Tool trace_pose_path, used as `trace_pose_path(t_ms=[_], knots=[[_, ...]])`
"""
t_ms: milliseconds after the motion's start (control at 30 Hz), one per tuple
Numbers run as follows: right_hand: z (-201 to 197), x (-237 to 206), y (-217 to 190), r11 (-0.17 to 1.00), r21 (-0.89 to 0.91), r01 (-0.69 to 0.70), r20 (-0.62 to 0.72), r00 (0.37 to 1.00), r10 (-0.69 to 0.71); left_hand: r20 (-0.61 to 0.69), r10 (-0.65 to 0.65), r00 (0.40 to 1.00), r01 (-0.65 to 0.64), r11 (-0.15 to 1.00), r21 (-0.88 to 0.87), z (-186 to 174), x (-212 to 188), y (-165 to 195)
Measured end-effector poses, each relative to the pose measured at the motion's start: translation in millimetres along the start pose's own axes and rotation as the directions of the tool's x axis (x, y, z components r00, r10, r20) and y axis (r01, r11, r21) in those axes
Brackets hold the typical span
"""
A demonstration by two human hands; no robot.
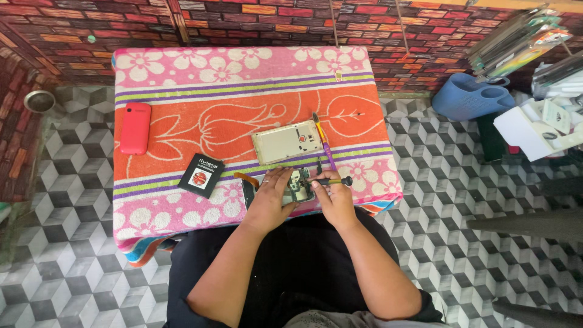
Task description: The person repairs a disassembled smartphone motherboard on a towel-covered table. They hold the board steady with one hand while using a screwdriver and a pry tool to work on connectors and components, occasionally repositioning the board and lifting it to view the other side.
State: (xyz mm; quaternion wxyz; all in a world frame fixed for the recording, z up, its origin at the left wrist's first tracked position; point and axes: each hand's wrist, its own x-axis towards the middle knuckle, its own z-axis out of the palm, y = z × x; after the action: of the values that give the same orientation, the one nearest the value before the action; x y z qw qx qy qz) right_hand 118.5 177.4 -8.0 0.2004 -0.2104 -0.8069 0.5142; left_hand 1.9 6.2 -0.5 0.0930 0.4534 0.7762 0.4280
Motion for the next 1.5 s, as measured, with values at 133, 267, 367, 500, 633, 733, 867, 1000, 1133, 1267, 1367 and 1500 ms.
trace_pose_path(t_ms=[133, 267, 367, 500, 633, 733, 867, 1000, 1133, 1267, 1367, 1500], knots=[[-1.1, -2.2, -2.2, 0.991, -0.083, 0.106, -0.004, 0.994, -0.106, 0.010, -0.018, 1.000, 0.018, 1.000, -0.010, -1.4, -0.1, 2.2], [2.2, -0.8, -3.1, 0.987, -0.074, 0.142, 0.006, 0.990, -0.142, 0.031, -0.061, 0.998, 0.062, 0.998, -0.023, -2.7, 0.8, 3.2], [2.9, 0.0, -3.3, 0.991, -0.074, 0.110, 0.009, 0.994, -0.110, 0.029, -0.059, 0.998, 0.059, 0.998, -0.022, -2.0, 0.4, 2.2], [1.7, -0.1, -3.2, 0.988, -0.089, 0.125, 0.021, 0.992, -0.123, 0.006, -0.025, 1.000, 0.025, 0.999, -0.026, -0.4, -0.2, -0.5], [2.1, 0.3, -3.4, 0.992, -0.047, 0.121, 0.028, 0.992, -0.119, 0.013, -0.037, 0.999, 0.037, 0.999, -0.020, 0.5, -0.2, -1.5], [3.7, 0.7, -3.8, 0.995, -0.030, 0.093, 0.035, 0.995, -0.092, 0.015, -0.039, 0.999, 0.039, 0.999, -0.017, 0.5, -0.3, -1.8], [3.0, 1.1, -4.7, 0.997, -0.013, 0.080, 0.050, 0.996, -0.079, 0.036, -0.068, 0.997, 0.069, 0.998, -0.008, 0.4, 0.2, -1.7], [3.0, 0.0, -4.5, 0.995, -0.050, 0.088, 0.056, 0.995, -0.085, 0.041, -0.079, 0.996, 0.079, 0.997, -0.002, 0.9, 0.4, -2.1], [2.0, 0.7, -1.3, 0.994, -0.022, 0.103, 0.050, 0.994, -0.102, 0.041, -0.065, 0.997, 0.065, 0.998, 0.000, 1.5, 0.6, -3.7], [1.5, 1.6, 3.2, 0.996, 0.000, 0.091, 0.053, 0.994, -0.091, 0.040, -0.075, 0.996, 0.075, 0.997, -0.003, 3.1, -0.1, -4.6], [0.6, 1.2, 4.8, 0.996, -0.013, 0.083, 0.051, 0.995, -0.082, 0.033, -0.058, 0.998, 0.058, 0.998, -0.002, 3.0, -0.5, -5.4], [0.0, 1.5, 4.2, 0.994, 0.004, 0.114, 0.059, 0.992, -0.114, 0.046, -0.074, 0.996, 0.074, 0.997, 0.000, 2.3, 0.2, -4.8]])
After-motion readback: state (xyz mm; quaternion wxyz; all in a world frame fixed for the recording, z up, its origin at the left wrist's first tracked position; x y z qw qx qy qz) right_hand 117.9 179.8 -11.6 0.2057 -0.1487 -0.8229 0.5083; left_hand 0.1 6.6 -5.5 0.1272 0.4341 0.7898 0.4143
